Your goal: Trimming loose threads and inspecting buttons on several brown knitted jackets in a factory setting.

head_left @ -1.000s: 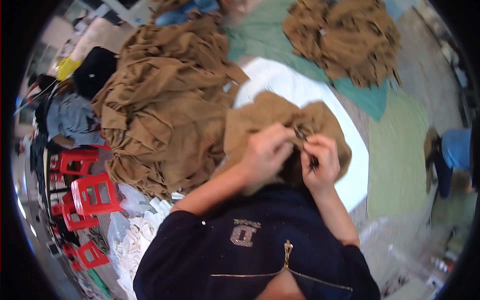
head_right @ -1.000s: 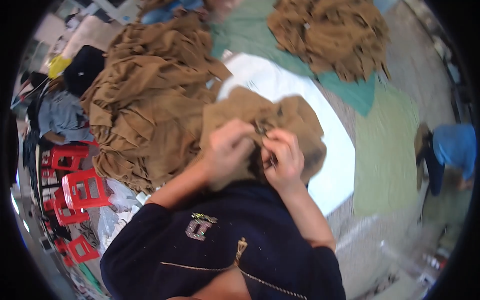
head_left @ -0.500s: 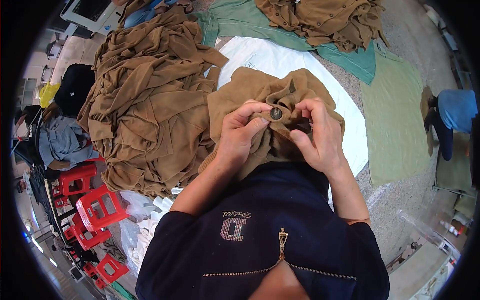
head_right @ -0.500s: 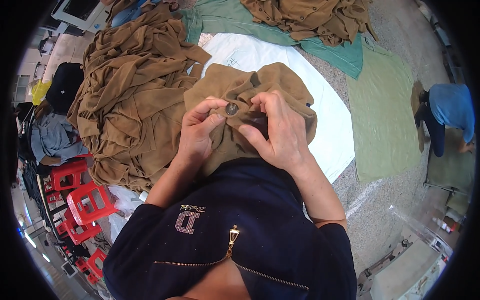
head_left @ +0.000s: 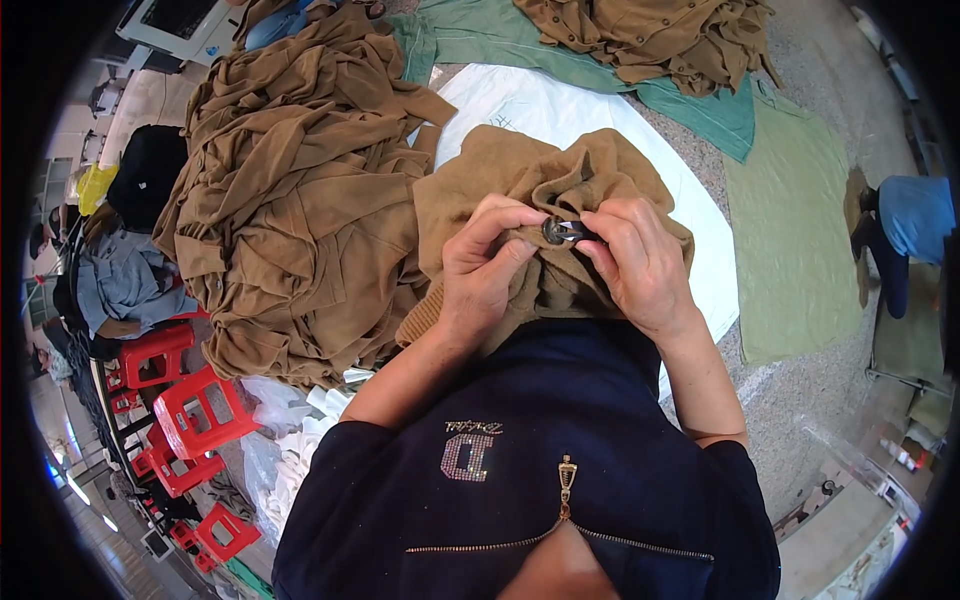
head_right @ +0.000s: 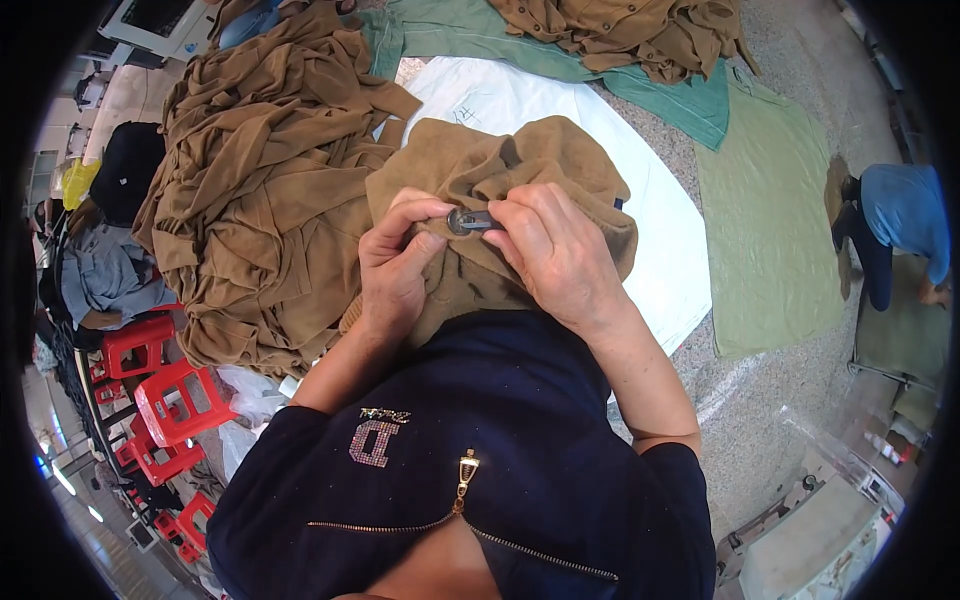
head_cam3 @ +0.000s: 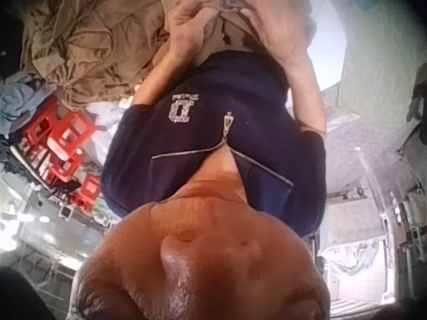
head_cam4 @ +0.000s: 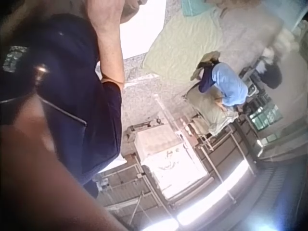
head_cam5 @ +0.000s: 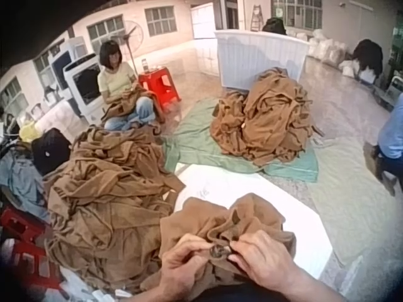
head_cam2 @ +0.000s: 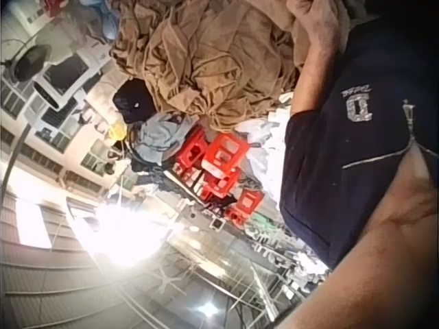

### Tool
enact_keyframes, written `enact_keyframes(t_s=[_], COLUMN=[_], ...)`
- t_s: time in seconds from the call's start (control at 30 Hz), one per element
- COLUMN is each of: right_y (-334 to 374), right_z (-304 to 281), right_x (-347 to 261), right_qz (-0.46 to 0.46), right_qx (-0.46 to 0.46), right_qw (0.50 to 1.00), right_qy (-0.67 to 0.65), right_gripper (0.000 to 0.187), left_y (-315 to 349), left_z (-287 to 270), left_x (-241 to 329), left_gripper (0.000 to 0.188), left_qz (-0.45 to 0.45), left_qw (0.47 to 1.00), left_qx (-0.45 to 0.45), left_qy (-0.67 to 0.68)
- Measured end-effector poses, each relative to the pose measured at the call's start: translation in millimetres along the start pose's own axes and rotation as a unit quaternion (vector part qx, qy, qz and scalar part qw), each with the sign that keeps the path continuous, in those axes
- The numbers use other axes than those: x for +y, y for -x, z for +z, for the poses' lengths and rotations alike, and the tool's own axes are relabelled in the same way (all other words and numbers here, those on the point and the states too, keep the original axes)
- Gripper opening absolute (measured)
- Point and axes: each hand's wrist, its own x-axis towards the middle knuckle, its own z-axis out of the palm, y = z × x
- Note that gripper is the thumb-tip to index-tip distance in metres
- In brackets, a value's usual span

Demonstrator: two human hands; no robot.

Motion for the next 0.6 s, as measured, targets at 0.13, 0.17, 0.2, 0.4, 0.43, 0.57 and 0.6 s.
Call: enact_keyframes(t_s=[0.13, 0.17, 0.2, 0.4, 0.43, 0.57, 0.6], right_y=[2.3, 2.7, 2.7, 2.9, 3.0, 3.0, 2.4], right_z=[2.6, 2.9, 3.0, 3.4, 4.5, 7.7, 8.1], right_x=[0.1, -0.2, 0.1, 2.6, 2.3, 1.3, 0.8], right_qz=[-0.009, -0.009, -0.008, -0.012, -0.012, -0.014, -0.014], right_qx=[0.005, 0.006, 0.005, 0.012, 0.015, 0.024, 0.024], right_qw=[1.000, 1.000, 1.000, 1.000, 1.000, 0.999, 0.999], right_qy=[0.016, 0.016, 0.016, 0.021, 0.017, 0.016, 0.015], right_gripper=[0.028, 0.027, 0.027, 0.028, 0.027, 0.026, 0.026], left_y=[0.5, 0.4, 0.5, 0.2, 0.1, 0.1, 0.1], left_z=[1.9, 2.5, 2.8, 1.3, 1.6, 3.3, 3.5], left_x=[-2.6, -1.9, -1.6, -4.9, -5.3, -6.3, -6.4], left_gripper=[0.027, 0.026, 0.026, 0.026, 0.026, 0.025, 0.025], left_qz=[-0.005, -0.008, -0.010, -0.011, -0.012, -0.015, -0.017], left_qw=[1.000, 1.000, 1.000, 1.000, 1.000, 0.999, 0.999], left_qx=[0.008, 0.007, 0.006, 0.008, 0.008, 0.005, 0.005], left_qy=[0.014, 0.020, 0.026, 0.027, 0.028, 0.037, 0.039])
